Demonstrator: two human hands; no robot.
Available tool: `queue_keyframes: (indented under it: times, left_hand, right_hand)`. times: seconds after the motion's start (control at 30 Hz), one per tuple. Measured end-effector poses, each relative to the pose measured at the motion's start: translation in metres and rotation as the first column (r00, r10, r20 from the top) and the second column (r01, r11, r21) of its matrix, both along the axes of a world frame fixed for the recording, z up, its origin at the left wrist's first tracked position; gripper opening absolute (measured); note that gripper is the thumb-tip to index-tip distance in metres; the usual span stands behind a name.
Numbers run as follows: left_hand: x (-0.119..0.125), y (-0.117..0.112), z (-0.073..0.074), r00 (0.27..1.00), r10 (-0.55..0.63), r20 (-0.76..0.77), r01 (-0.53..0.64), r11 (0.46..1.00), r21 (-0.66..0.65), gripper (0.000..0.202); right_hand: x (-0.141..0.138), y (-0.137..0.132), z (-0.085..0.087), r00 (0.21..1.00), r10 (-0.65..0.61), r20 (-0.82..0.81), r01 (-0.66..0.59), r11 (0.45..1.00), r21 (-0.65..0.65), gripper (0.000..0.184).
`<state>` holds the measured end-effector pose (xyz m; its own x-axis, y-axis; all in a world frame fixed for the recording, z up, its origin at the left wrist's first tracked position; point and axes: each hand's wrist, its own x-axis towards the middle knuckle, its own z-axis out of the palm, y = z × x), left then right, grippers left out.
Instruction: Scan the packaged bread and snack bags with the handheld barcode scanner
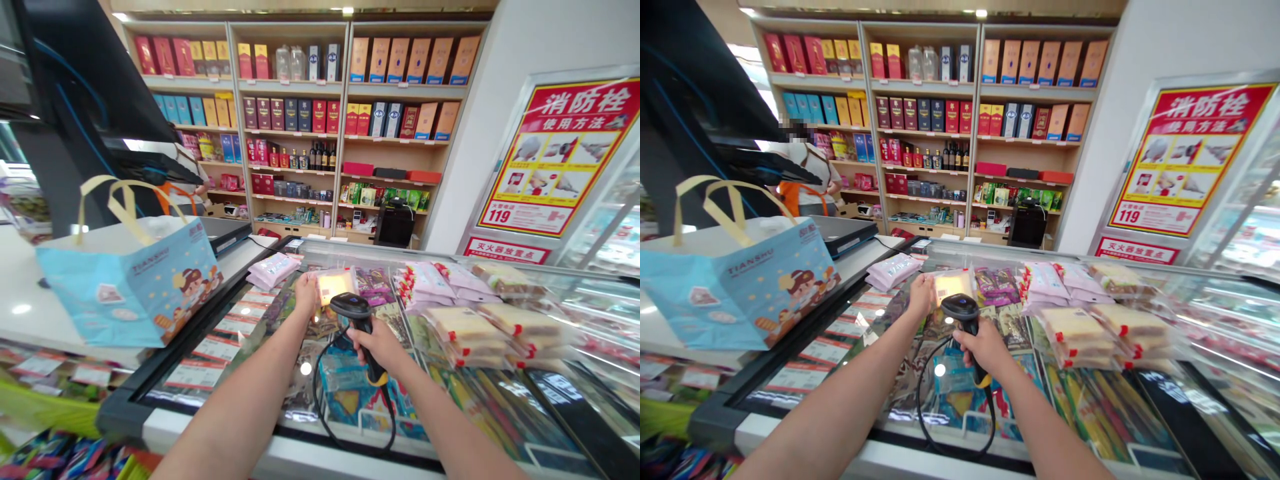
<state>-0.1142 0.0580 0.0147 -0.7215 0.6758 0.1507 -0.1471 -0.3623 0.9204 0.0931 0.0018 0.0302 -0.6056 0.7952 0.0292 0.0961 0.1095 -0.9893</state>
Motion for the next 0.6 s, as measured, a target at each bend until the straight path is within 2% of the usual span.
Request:
queue_keyframes:
  times: [0.27,0.4,0.5,0.6]
  left_hand:
    - [-0.001,-0.003,0.004,0.999,0.009,0.047,-0.008,1.0,-0.015,0.019]
    - [0.0,-0.003,0.009,0.99,0.013,0.137,-0.01,1.0,-0.023,0.013]
    - [0.012,-0.003,0.02,0.966,-0.057,0.254,0.059,0.998,-0.002,0.006]
    - [0.037,0.001,0.032,0.926,-0.153,0.345,0.154,0.988,0.024,0.003]
  right_hand:
    - [-0.002,-0.004,0.004,1.0,-0.015,-0.023,0.015,1.0,-0.018,0.025]
    - [-0.005,-0.002,0.006,0.999,-0.027,-0.029,0.025,0.997,-0.077,0.029]
    - [-0.002,0.001,0.014,0.993,-0.08,-0.083,0.069,0.989,-0.131,0.032]
    - [0.014,-0.001,0.031,0.976,-0.146,-0.163,0.123,0.982,-0.145,0.033]
